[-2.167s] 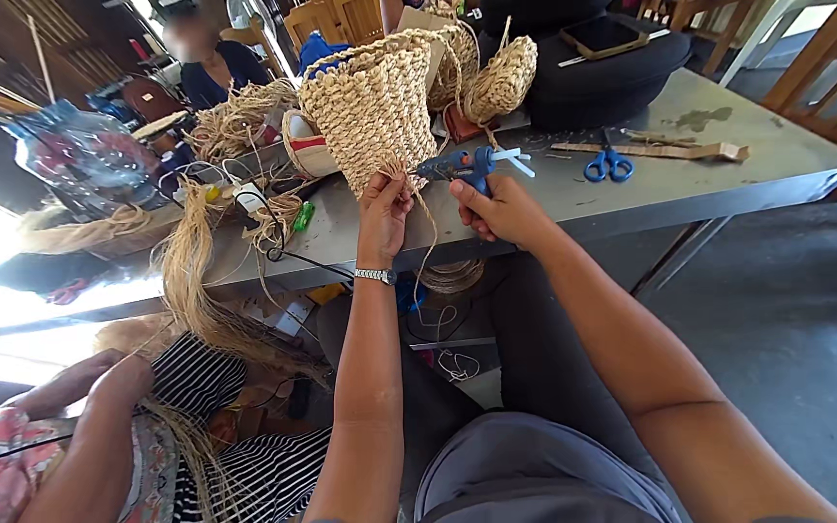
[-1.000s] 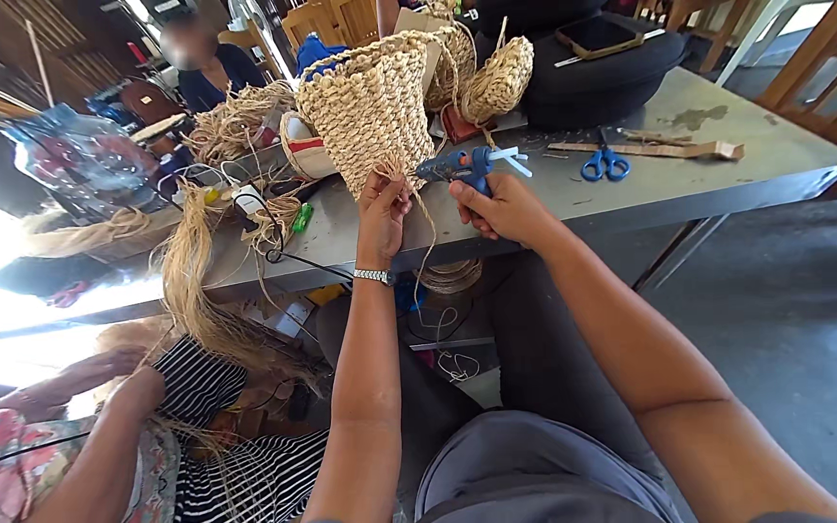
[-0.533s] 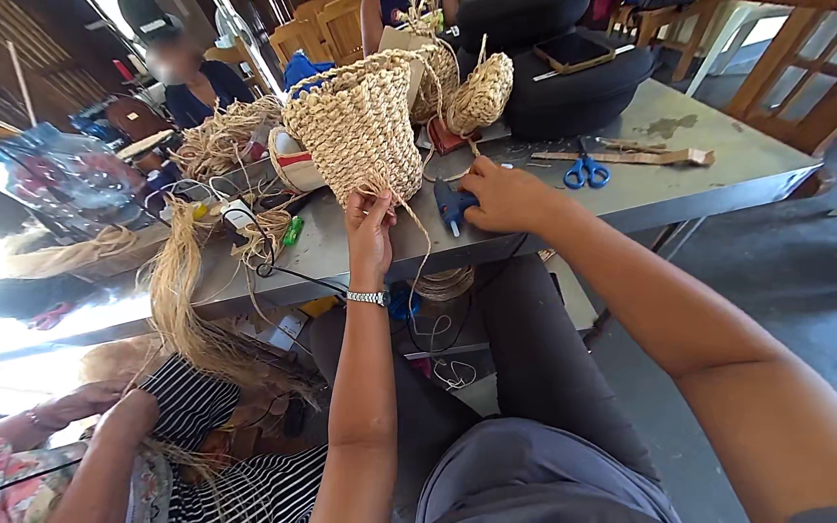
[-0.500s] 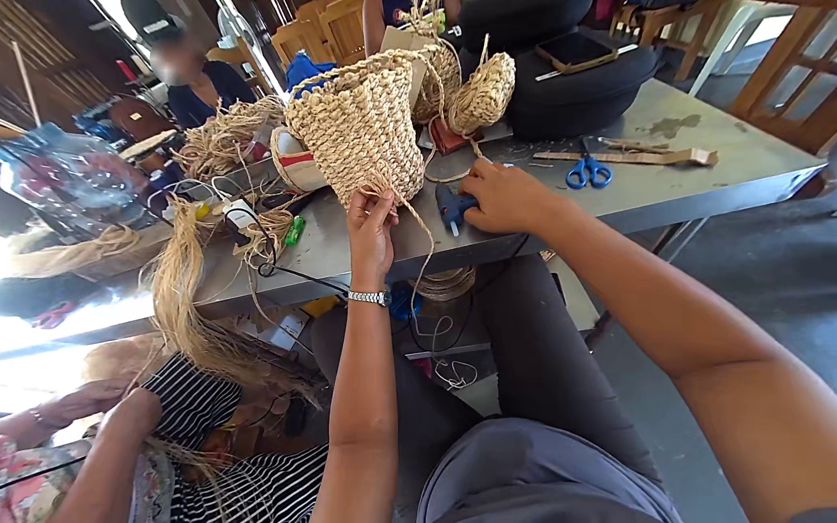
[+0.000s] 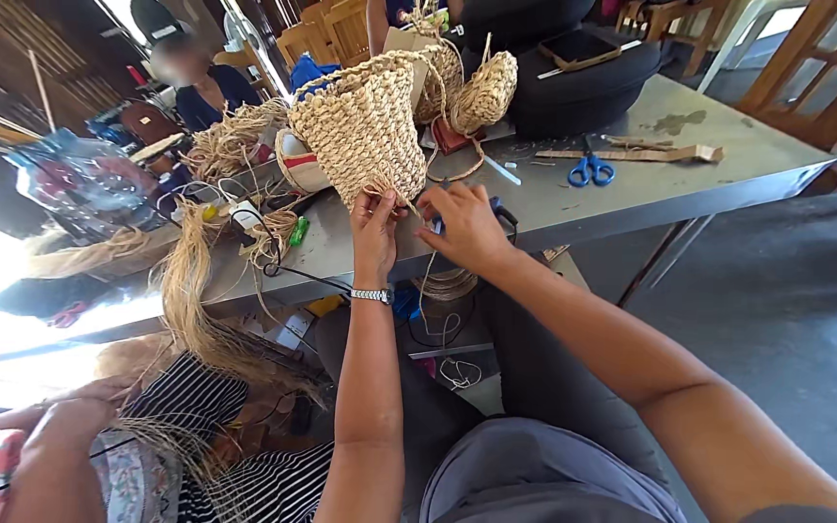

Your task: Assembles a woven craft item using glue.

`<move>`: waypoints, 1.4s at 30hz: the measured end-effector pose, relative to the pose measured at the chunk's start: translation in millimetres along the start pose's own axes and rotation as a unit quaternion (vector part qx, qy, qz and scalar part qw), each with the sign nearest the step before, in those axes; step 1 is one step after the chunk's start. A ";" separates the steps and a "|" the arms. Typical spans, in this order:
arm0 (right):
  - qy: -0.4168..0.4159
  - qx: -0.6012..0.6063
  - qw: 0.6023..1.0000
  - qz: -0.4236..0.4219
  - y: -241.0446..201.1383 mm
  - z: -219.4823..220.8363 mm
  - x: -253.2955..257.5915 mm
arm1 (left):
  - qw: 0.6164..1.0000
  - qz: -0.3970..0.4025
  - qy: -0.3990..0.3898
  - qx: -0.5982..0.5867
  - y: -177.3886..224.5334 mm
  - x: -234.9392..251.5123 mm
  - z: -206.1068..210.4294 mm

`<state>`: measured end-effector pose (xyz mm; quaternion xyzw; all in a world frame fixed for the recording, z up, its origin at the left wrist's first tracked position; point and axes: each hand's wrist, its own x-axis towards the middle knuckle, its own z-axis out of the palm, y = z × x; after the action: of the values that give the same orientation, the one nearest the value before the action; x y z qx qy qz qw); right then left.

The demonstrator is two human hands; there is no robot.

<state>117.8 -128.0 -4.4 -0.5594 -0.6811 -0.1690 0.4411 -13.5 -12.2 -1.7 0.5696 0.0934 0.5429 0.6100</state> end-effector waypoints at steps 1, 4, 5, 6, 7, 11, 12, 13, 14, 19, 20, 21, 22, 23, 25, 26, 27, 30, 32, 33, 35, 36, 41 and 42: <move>0.008 0.002 1.000 0.002 -1.4 5.1 -0.7 | 1.000 -0.001 0.005 -0.001 0.6 -0.3 0.6; 0.038 -0.001 0.999 -0.002 -2.3 15.2 -3.3 | 1.000 0.000 0.018 -0.006 0.2 0.2 0.5; 0.041 -0.003 0.999 -0.002 -2.8 15.9 -4.0 | 1.000 -0.001 0.022 -0.007 -0.2 0.1 0.5; 0.042 -0.005 0.999 -0.002 -3.4 15.7 -4.2 | 1.000 -0.002 0.023 -0.004 -0.5 0.1 0.6; 0.038 -0.006 0.999 0.000 -3.9 14.7 -3.6 | 1.000 -0.001 0.020 0.000 -1.3 0.3 0.2; 0.013 -0.013 1.000 0.003 -2.6 6.8 3.9 | 1.000 0.008 -0.003 0.022 -2.6 0.4 -0.8; 0.011 -0.015 1.000 0.003 -2.0 4.6 6.6 | 1.000 0.010 -0.009 0.027 -2.6 0.5 -1.0; 0.013 -0.013 1.000 0.003 -1.2 2.7 9.6 | 0.999 0.013 -0.013 0.032 -2.6 0.7 -1.3; 0.015 -0.008 1.000 0.003 -0.2 0.9 12.6 | 0.999 0.014 -0.016 0.034 -2.8 0.8 -1.5; 0.045 0.102 0.993 0.042 2.6 -5.0 24.0 | 0.999 0.016 -0.024 0.045 -3.1 0.8 -0.6; 0.052 0.138 0.987 0.066 2.2 -4.0 25.3 | 0.998 0.016 -0.026 0.050 -3.2 0.8 -0.2; 0.053 0.177 0.978 0.095 1.8 -2.2 26.4 | 0.998 0.016 -0.025 0.054 -3.2 0.7 0.2; 0.055 0.215 0.967 0.124 1.6 0.1 27.3 | 0.998 0.016 -0.024 0.057 -3.3 0.7 0.5; 0.057 0.245 0.956 0.149 1.7 2.3 28.2 | 0.998 0.015 -0.024 0.061 -3.4 0.9 0.3; 0.062 0.278 0.940 0.191 2.1 6.1 29.3 | 0.997 0.018 -0.025 0.071 -3.9 1.2 -0.6; 0.066 0.287 0.934 0.204 2.9 8.0 29.4 | 0.996 0.022 -0.026 0.079 -4.4 1.2 -1.1; 0.071 0.293 0.929 0.213 3.8 9.6 29.6 | 0.995 0.026 -0.027 0.088 -5.1 1.4 -1.8; 0.075 0.322 0.917 0.225 5.5 11.6 29.5 | 0.993 0.034 -0.021 0.108 -6.2 1.5 -1.7; 0.072 0.340 0.909 0.232 6.2 11.7 29.6 | 0.993 0.037 -0.016 0.115 -6.2 0.9 -0.6; 0.069 0.344 0.906 0.235 6.3 11.6 30.1 | 0.992 0.038 -0.015 0.119 -6.1 0.7 -0.3; 0.060 0.342 0.905 0.245 6.3 10.7 32.2 | 0.991 0.041 -0.016 0.125 -6.1 0.7 0.2; 0.055 0.338 0.906 0.249 6.2 10.1 33.8 | 0.991 0.042 -0.015 0.127 -5.9 0.4 0.6; 0.035 0.363 0.886 0.286 8.9 10.2 43.5 | 0.990 0.051 -0.011 0.133 -5.6 -0.3 1.2; 0.034 0.373 0.880 0.292 9.6 11.2 44.6 | 0.990 0.053 -0.010 0.134 -5.4 -0.6 1.4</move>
<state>122.6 -89.6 22.1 -0.5207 -0.4838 0.2152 0.6697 -9.7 -12.2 -5.8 0.6558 0.1292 0.5511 0.4996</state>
